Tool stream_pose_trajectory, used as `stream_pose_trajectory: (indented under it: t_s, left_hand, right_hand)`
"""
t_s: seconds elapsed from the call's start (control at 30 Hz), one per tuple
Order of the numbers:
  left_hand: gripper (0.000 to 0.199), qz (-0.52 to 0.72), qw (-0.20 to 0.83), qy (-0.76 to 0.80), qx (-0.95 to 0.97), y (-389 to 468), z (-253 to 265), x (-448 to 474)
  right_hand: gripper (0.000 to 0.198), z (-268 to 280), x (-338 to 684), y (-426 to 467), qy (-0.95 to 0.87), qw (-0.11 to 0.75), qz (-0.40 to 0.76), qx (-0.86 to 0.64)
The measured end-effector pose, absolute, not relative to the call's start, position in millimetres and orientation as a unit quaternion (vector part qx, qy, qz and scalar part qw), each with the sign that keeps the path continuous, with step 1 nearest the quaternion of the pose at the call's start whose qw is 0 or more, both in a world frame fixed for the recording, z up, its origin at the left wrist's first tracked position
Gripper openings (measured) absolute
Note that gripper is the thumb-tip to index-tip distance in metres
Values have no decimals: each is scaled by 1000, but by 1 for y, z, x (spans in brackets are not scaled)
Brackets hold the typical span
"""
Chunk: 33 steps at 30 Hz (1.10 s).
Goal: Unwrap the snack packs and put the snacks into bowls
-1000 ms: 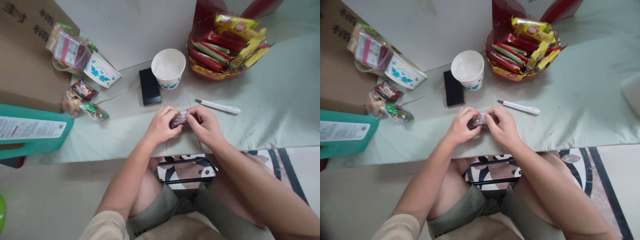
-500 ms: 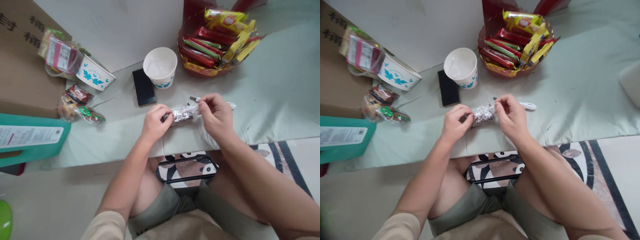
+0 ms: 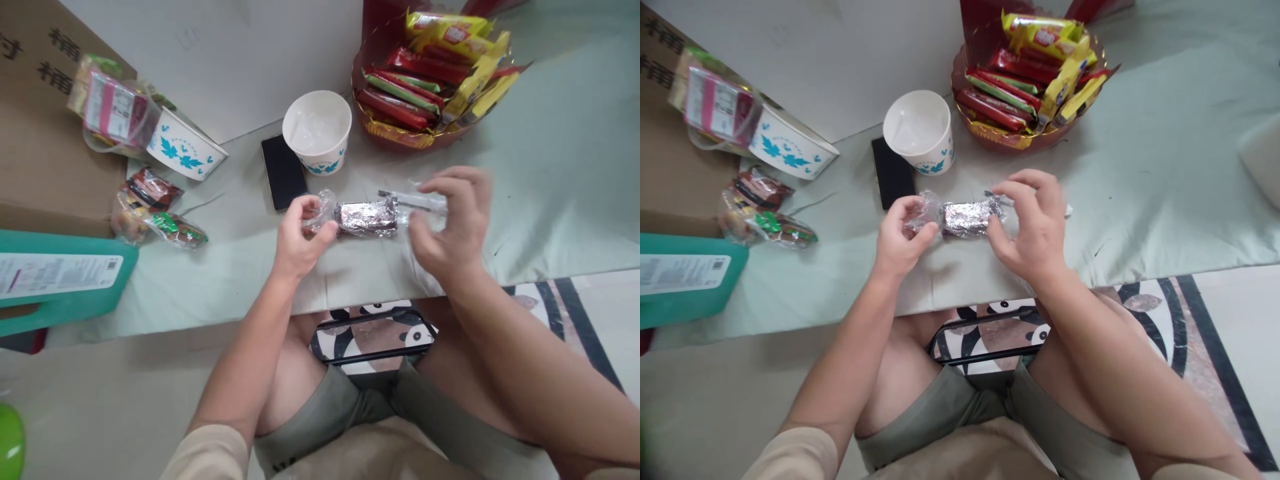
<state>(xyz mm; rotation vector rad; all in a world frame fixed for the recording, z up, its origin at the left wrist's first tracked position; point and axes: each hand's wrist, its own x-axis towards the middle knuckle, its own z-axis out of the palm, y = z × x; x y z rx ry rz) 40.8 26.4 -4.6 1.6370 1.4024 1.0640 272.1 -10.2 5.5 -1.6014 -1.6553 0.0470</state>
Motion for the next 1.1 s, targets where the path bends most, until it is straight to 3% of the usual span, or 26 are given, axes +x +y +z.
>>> stream_pose_trajectory:
  t_s: [0.17, 0.33, 0.4, 0.53, 0.63, 0.7, 0.8, 0.9, 1.0, 1.1]
  left_hand:
    - [16, 434, 386, 587, 564, 33, -2, 41]
    - [12, 436, 375, 632, 519, 35, -2, 17]
    - [11, 436, 311, 635, 556, 33, 0, 10]
    - [41, 420, 116, 530, 728, 29, 5, 6]
    - [22, 324, 96, 459, 822, 29, 6, 6]
    - [3, 308, 111, 450, 831, 29, 6, 8]
    - [13, 334, 163, 462, 805, 26, 10, 14]
    - [15, 349, 257, 524, 734, 19, 17, 23]
    - [17, 380, 399, 546, 631, 15, 20, 32]
    - [18, 415, 491, 518, 565, 14, 18, 38]
  right_hand:
    - [24, -10, 277, -3, -688, 352, 99, -627]
    - [22, -7, 294, -1, -606, 424, 21, -673]
    - [19, -2, 292, -5, -655, 426, 10, -624]
    - [30, -2, 276, -12, -792, 324, 61, -514]
    - [11, -10, 272, -10, -780, 326, 75, -529]
    - [13, -12, 274, -6, -748, 364, 93, -547]
    - [16, -8, 278, -1, -689, 404, 81, -597]
    - [18, 0, 277, -2, -622, 442, -2, -646]
    - [17, 3, 266, -9, -678, 470, -17, -564]
    - [25, -2, 244, -16, -802, 426, 53, -414]
